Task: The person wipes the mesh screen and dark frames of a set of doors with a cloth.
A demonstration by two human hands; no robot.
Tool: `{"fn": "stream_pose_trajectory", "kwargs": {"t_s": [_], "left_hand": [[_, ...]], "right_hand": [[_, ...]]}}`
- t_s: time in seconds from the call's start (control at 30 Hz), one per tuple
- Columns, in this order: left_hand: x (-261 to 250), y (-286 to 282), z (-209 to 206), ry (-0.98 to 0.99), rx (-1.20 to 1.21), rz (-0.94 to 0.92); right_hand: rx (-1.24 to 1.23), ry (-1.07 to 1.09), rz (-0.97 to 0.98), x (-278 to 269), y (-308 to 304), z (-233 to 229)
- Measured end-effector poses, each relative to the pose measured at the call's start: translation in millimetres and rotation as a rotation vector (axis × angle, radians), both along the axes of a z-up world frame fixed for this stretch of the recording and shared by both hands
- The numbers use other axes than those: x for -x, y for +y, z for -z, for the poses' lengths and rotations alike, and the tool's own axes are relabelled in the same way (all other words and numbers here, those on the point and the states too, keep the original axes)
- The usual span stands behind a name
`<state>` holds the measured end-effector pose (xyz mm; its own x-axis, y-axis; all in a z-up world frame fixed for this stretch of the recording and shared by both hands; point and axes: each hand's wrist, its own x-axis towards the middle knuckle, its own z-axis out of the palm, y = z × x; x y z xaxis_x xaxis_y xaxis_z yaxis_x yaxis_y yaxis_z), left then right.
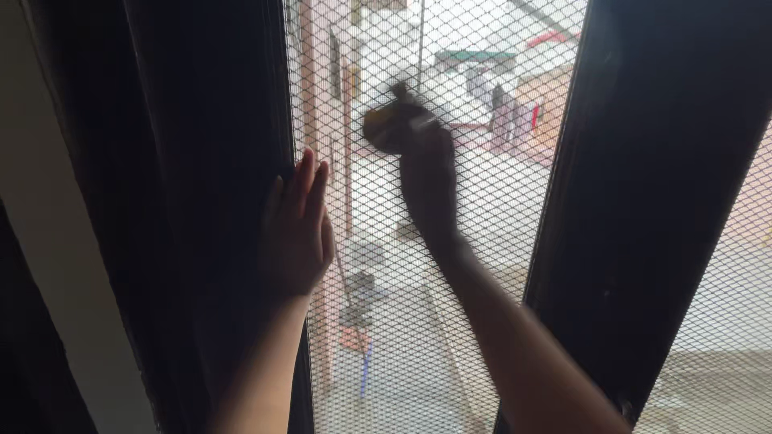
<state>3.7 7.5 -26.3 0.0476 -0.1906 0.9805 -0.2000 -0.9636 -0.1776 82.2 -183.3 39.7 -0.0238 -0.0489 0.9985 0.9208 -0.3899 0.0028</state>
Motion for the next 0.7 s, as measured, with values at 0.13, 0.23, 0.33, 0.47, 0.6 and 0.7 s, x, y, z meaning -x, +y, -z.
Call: {"fn": "stream_pose_trajectory", "kwargs": {"t_s": [0.13, 0.23, 0.33, 0.47, 0.6, 0.7], "left_hand": [[-7, 4, 1, -0.064, -0.041, -0.228], [-5, 3, 3, -0.01, 0.065, 0.045], [-3, 0, 1, 0.042, -0.022, -0.165], [3, -2, 2, 0.049, -0.031, -0.088], [2, -7, 4, 0.031, -0.18, -0.144], [0, -8, 9, 0.084, -0.247, -0.074]], "right_hand": [[0.292, -0.17, 0.144, 56, 66, 60], [0.221, -0.007, 0.053, 72, 60, 64], [0.39, -0.103, 0.182, 60, 27, 55], [0.21, 0.122, -0.564, 42, -53, 27], [0.009, -0.229, 0.752, 63, -139, 32], [0.008, -0.189, 0.796, 60, -141, 46]]}}
